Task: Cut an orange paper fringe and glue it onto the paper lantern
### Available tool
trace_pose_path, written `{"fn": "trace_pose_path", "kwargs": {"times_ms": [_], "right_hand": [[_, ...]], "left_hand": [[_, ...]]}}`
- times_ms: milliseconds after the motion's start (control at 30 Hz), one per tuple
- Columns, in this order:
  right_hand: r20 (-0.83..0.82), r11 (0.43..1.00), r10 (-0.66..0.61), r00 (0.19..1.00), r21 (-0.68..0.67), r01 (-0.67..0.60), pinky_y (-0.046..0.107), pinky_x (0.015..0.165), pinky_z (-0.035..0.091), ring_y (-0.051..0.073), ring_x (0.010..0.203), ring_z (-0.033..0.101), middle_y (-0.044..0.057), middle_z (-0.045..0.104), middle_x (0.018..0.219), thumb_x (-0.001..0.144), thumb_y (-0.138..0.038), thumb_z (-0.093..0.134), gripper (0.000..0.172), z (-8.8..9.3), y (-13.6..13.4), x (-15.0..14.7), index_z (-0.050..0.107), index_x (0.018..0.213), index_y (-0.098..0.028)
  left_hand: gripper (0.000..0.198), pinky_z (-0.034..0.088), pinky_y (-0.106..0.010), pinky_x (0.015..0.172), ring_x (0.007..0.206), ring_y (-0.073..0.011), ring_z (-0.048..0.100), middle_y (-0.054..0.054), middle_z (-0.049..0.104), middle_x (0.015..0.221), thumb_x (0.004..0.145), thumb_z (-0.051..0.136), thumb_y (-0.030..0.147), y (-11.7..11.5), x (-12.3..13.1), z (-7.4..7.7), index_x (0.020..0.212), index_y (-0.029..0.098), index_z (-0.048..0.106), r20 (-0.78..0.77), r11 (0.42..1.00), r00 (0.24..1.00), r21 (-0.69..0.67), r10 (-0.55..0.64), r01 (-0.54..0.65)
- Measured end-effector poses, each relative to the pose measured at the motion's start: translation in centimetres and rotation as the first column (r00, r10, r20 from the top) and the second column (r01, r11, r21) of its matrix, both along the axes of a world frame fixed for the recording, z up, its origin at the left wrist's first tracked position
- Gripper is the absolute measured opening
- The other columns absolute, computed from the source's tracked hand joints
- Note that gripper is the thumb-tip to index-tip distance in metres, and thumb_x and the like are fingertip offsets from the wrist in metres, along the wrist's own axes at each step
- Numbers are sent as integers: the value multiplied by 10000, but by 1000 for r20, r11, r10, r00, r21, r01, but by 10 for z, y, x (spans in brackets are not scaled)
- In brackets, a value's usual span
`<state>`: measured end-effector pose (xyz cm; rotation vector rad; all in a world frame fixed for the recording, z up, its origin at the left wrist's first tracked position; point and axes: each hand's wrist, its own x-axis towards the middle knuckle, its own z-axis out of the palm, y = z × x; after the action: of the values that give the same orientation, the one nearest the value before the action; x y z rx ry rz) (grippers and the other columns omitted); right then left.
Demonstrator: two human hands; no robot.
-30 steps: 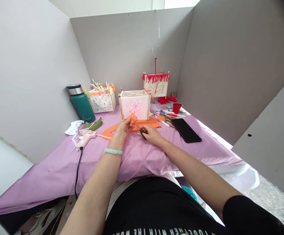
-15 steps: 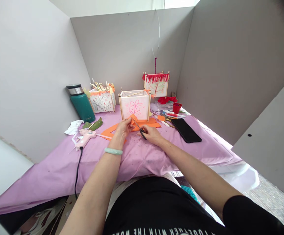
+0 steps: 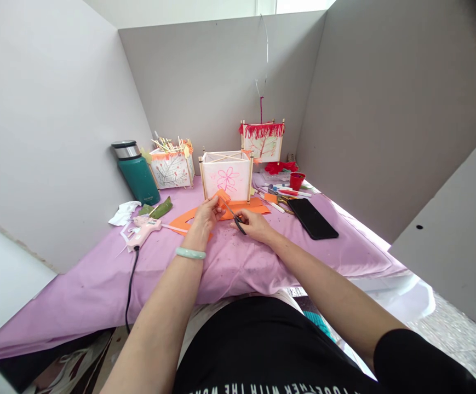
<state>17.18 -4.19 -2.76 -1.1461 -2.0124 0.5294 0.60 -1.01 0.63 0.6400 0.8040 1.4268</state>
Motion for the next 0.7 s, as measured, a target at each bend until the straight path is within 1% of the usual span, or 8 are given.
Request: {"fn": "trace_pose_path", "kwargs": {"times_ms": [200,467,700], "right_hand": [[-3,1000,8,1000,1,-8,193,531,318,97,592,503,-25,570,653,745,-442,615,323,-1,0,0,604,941,-186],[-1,1000,4,1000,3,-4,196,537,324,99,592,504,-23,577,648,746,-447,616,326,-2,1,0,606,940,-185],[-4,1000,5,1000,5,-5,197,539,331,99,591,507,-21,585,660,746,-449,615,323,-2,1,0,606,939,-190]], "left_hand": [[98,434,-199,488,400,-46,458,38,572,564,736,653,141,-1,0,1,726,144,556,32,1000,999,-7,30,-30],[89,412,-181,457,401,-41,459,29,571,557,732,652,139,0,0,0,730,142,563,27,1000,1000,18,6,-7],[113,411,-180,451,397,-41,463,30,576,563,721,667,144,-1,-1,1,721,146,554,29,1000,1000,8,10,-10]]}}
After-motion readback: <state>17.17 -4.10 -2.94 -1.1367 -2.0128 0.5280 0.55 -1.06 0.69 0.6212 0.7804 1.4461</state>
